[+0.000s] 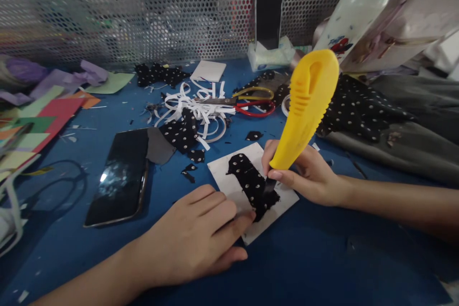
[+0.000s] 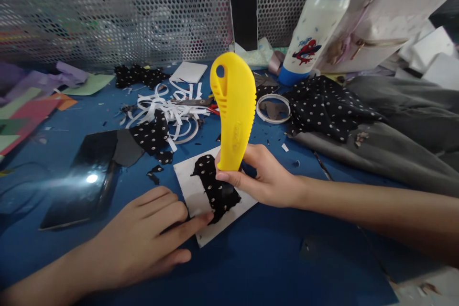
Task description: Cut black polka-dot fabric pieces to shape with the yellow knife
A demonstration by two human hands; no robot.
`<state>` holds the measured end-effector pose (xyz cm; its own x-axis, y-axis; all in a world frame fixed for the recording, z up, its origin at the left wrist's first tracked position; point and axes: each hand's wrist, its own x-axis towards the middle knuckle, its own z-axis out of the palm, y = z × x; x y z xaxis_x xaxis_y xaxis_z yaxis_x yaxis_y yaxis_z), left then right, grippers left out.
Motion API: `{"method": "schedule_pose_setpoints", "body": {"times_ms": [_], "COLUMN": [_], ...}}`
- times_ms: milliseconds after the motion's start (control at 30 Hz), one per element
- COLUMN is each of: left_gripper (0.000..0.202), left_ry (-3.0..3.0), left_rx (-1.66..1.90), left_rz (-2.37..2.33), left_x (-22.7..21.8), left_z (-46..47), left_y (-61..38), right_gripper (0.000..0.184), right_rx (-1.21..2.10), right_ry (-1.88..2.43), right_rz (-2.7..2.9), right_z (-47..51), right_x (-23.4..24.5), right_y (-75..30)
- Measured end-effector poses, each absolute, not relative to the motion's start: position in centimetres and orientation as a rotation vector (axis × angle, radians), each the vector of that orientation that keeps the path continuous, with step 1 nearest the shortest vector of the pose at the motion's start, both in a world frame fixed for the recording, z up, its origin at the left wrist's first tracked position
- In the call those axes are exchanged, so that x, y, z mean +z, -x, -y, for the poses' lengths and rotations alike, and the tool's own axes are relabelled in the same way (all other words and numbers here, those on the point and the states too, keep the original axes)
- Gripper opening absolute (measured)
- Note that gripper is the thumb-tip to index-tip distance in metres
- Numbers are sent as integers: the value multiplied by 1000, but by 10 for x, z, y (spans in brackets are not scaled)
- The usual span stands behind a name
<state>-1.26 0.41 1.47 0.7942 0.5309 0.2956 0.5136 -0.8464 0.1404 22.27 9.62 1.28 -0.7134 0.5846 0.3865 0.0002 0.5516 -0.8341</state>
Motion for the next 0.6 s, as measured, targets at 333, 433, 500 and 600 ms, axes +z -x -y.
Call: {"method": "schedule_pose_setpoints", "body": {"times_ms": [333,433,500,600], "left_gripper": [38,38,37,37], "left_ry": [-2919,-2902,-2895,-2901], "left_rx": [505,515,512,529], "left_rz": [-881,-872,-873,-878], "left_x": [14,14,14,14], "left_z": [-4,-4,-4,-5], "left_y": [13,13,13,13], "right_gripper": [9,9,9,8], "right_rx": [1257,1280,1294,1344], "right_ry": [334,284,273,290], "right_rz": [2269,2269,2270,2275], "right_z": [-96,-97,-97,-98], "right_x": [16,16,17,19], "right_y": [-223,-223,-222,-222]}}
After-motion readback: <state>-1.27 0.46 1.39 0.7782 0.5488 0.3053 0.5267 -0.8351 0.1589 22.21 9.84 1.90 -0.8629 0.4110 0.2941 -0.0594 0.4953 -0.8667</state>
